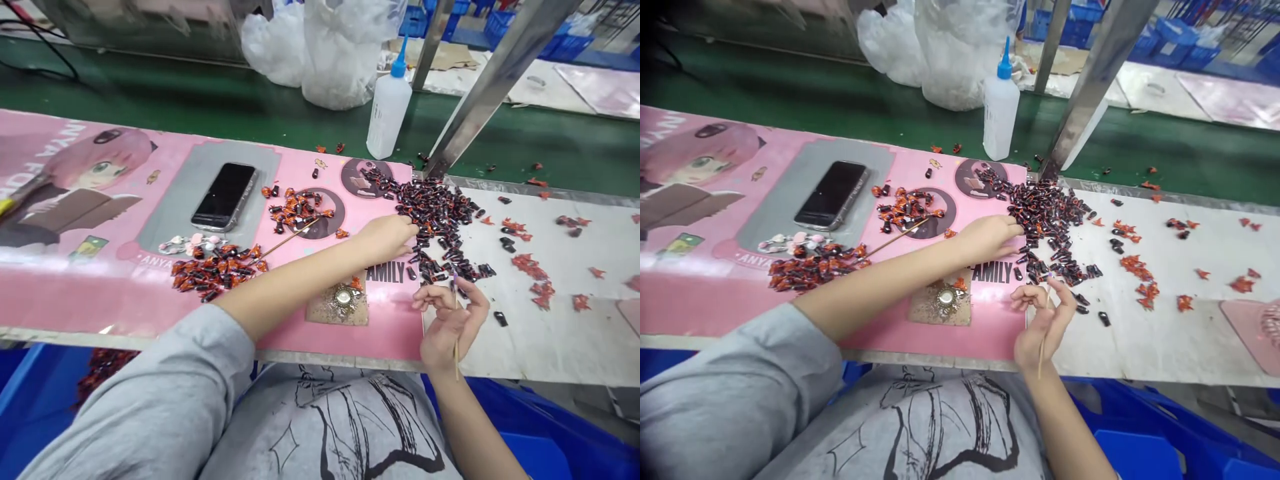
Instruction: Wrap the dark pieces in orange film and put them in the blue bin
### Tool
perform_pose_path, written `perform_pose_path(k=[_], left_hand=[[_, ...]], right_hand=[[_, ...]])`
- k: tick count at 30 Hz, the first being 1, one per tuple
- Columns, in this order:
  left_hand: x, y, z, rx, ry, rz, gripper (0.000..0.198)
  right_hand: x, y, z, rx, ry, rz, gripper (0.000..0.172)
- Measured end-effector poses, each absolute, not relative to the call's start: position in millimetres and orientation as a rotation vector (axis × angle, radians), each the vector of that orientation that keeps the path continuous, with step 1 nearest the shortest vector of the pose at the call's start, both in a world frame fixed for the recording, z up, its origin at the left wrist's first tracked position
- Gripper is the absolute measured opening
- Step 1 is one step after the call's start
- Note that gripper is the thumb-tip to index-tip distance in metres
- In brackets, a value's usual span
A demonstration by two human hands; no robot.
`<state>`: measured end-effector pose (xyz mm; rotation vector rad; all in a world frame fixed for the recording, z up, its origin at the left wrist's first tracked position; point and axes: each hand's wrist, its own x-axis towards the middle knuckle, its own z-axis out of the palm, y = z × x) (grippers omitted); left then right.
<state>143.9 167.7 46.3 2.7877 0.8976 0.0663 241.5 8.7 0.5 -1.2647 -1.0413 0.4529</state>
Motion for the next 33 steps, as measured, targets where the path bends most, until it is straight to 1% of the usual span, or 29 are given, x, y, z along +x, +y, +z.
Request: perform_pose_path(k=[2, 3, 6, 8, 13, 15, 19, 21, 23, 26, 29, 33], left_hand=[[160.1, 162.1, 43.3, 2.797, 0.859, 0.060, 0.025], [165.2, 159.3, 41.6, 2.803, 0.841, 0.057, 0.025], [173.4, 151.0, 37.4, 2.810, 0.813, 0.058, 0.029], [174.6, 146.8, 36.9, 2.806, 0.828, 0.079, 0.030], [144.3, 140.5, 45.1, 2.765, 0.971, 0.162, 0.030], [114.4, 133.1, 48.1, 2.710, 1.029, 0.300, 0.028], [47.7, 99.3, 48.1, 2.247, 1.062, 1.036, 0.020], [22.3, 77.2, 45.4, 1.972, 1.110, 1.206, 0.017], [5.2, 57.2, 40.9, 1.757, 1.167, 1.277, 0.018], [-6.4, 37.5, 31.6, 1.531, 1.224, 1.331, 0.015], [-5.5, 30.7, 20.7, 1.313, 1.250, 1.379, 0.014], [4.6, 30.8, 8.9, 0.997, 1.228, 1.372, 0.027]], right_hand=[[241.1, 6.6, 4.9, -1.233, -0.944, 0.465, 0.051], [241.9, 5.6, 6.7, -1.236, -0.909, 0.452, 0.053], [246.8, 3.4, 9.8, -1.281, -0.885, 0.381, 0.051], [249.7, 2.1, 11.5, -1.317, -0.947, 0.362, 0.046], [245.3, -1.9, 20.1, -1.370, -1.032, 0.369, 0.024], [238.7, -1.2, 22.8, -1.376, -1.002, 0.451, 0.022], [221.4, 9.6, 18.3, -1.386, -1.052, 0.797, 0.033], [212.1, 18.0, 11.1, -1.362, -1.113, 0.983, 0.040], [203.9, 25.3, 3.1, -1.339, -1.154, 1.081, 0.046], [196.4, 30.3, -5.8, -1.359, -1.199, 1.074, 0.048], [194.1, 28.5, -8.8, -1.396, -1.255, 1.036, 0.044], [193.0, 23.9, -6.2, -1.429, -1.319, 0.982, 0.034]])
